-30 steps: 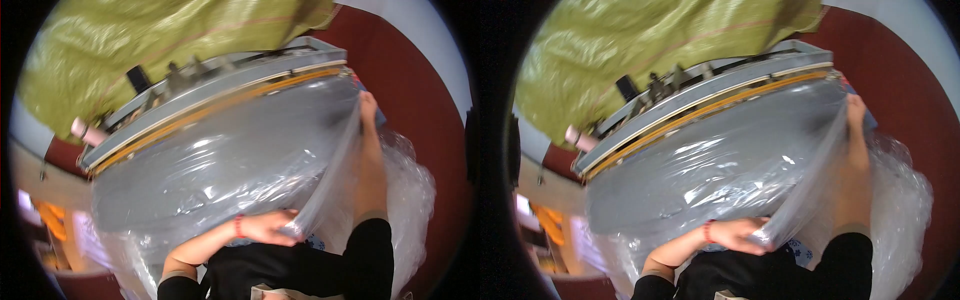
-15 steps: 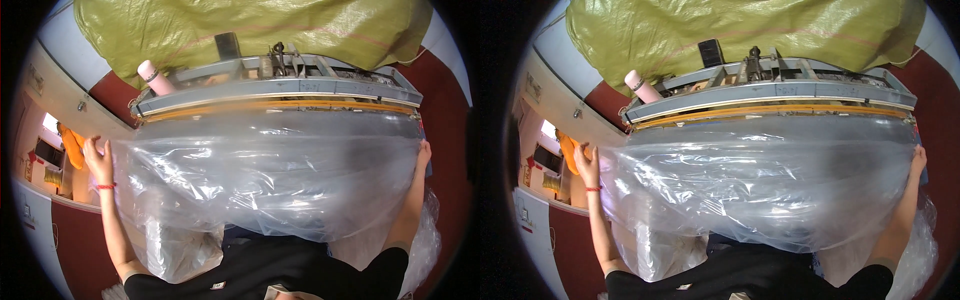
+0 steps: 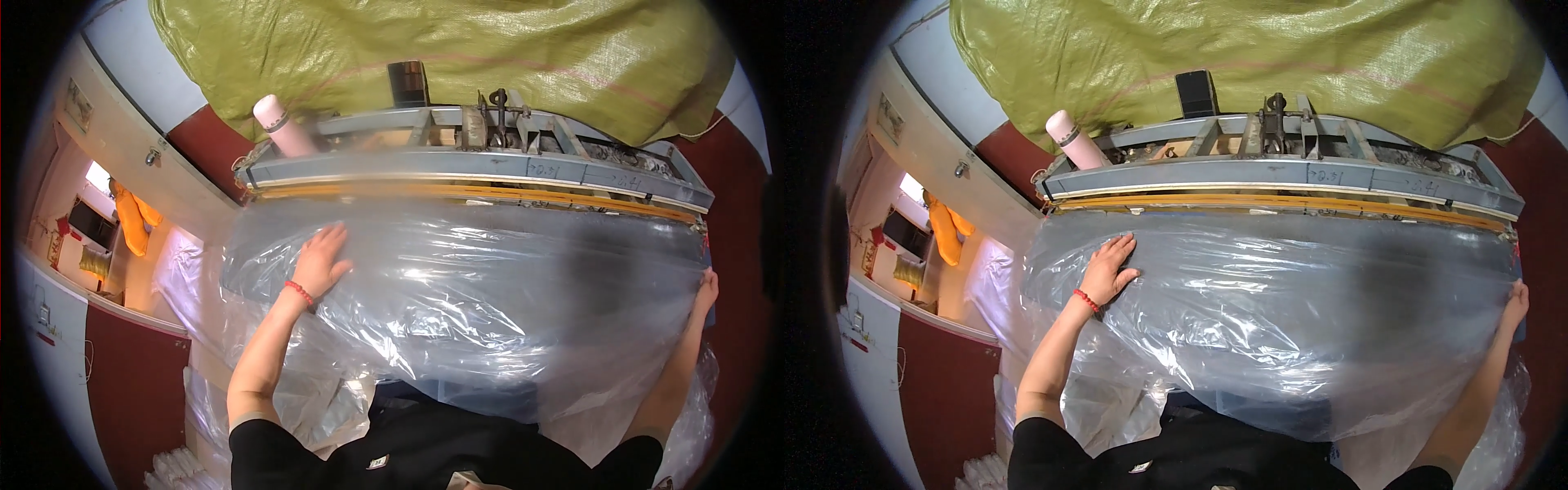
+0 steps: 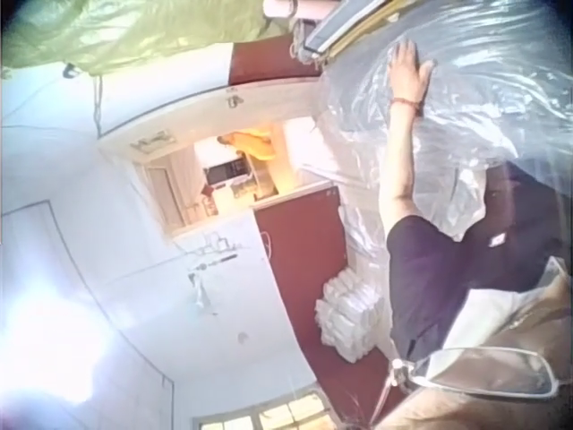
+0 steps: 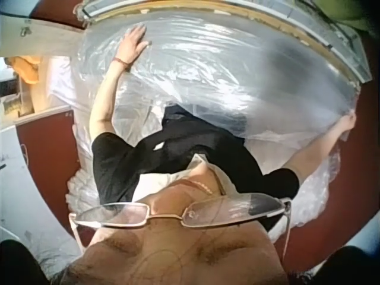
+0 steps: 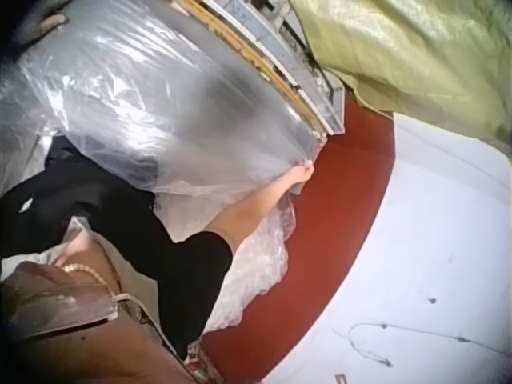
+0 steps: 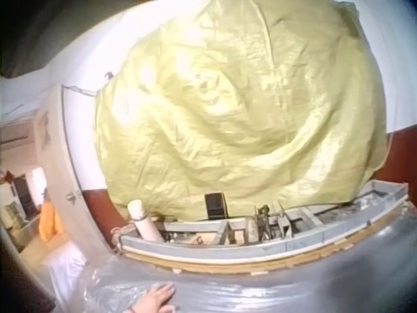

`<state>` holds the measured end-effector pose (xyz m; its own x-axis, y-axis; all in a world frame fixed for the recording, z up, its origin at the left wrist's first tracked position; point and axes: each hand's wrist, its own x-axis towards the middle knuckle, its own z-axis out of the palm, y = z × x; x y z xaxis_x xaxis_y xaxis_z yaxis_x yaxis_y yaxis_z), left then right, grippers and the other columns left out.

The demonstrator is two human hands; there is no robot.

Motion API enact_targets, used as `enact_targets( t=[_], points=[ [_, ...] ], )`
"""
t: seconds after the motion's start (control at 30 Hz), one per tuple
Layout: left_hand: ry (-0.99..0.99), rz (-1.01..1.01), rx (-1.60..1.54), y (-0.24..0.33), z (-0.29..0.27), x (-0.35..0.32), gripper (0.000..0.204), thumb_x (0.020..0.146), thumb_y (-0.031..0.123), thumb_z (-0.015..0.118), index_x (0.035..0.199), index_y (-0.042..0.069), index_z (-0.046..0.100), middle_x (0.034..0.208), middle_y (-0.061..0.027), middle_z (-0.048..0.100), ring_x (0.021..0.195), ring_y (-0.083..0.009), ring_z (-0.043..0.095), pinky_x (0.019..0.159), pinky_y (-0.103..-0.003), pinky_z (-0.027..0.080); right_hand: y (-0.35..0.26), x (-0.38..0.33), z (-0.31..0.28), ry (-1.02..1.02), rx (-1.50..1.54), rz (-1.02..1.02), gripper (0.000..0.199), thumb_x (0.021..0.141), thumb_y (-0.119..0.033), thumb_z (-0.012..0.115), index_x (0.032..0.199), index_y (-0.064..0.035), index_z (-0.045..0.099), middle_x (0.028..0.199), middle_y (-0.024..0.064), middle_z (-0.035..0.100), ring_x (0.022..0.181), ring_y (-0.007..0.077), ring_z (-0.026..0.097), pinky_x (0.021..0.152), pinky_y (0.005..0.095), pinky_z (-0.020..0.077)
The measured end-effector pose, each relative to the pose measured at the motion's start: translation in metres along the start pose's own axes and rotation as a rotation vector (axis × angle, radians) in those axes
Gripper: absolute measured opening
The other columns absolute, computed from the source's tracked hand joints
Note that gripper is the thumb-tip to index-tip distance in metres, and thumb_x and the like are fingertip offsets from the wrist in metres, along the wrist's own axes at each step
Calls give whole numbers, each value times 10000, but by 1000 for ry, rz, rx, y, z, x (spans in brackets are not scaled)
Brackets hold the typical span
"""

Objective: The person repeatedly pulls and aligns plastic film over a work surface, presses the sealing bar down to heat seal the sheets, and smooths out the plastic by hand.

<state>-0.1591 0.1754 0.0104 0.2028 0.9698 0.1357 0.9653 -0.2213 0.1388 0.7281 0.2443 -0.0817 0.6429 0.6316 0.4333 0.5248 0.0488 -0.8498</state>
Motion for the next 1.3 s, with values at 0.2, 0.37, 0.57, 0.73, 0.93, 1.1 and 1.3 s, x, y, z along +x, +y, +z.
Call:
enact_targets(
  t=[0.2,0.37,0.57,0.73,0.93,1.1,1.3],
  points=[
    [301,-7,67,3,7,40,191,701,226,606,768,49,586,799,-104,536,820,-279,499,718,-384,406,-36,-18,-9,-47,286,240,236,855,-325,506,742,-118,527,633,-71,418,602,41,400,535,191,312],
    [401,-64,-71,3,22,59,291,662,250,686,785,30,540,788,-94,527,800,-280,510,662,-354,435,-57,-27,-65,-103,324,265,209,854,-327,508,848,-123,547,706,-72,473,639,36,436,565,172,343],
    [469,-129,-69,17,21,65,363,661,281,681,890,46,526,862,-86,524,822,-279,508,677,-371,438,-73,-57,-125,-38,377,290,266,854,-330,510,966,-91,546,789,-55,499,716,44,458,608,180,364],
    [421,-111,-20,22,25,69,287,671,248,637,892,82,559,922,-114,540,902,-302,492,721,-422,408,-46,-62,-169,-321,443,273,277,847,-329,521,1007,-104,544,798,-63,520,714,39,476,610,168,373],
    [252,-67,-137,13,29,86,101,676,160,655,757,118,610,757,-31,587,817,-228,527,707,-354,399,-59,-60,-139,-12,379,256,222,851,-260,524,968,-78,577,811,-39,538,742,60,494,659,188,391],
    [438,-275,-1079,5,6,85,93,807,122,502,794,46,555,783,3,525,723,-109,471,684,-215,377,-77,-18,-69,202,496,218,238,828,-186,532,975,-5,578,851,38,589,768,121,538,685,243,428],
    [771,-438,-1045,-30,29,87,122,843,153,461,775,61,505,620,33,438,541,-54,375,477,-194,311,-121,-23,68,206,-174,-78,256,847,-245,497,759,-19,577,659,16,517,636,113,463,604,267,396]
  ],
)
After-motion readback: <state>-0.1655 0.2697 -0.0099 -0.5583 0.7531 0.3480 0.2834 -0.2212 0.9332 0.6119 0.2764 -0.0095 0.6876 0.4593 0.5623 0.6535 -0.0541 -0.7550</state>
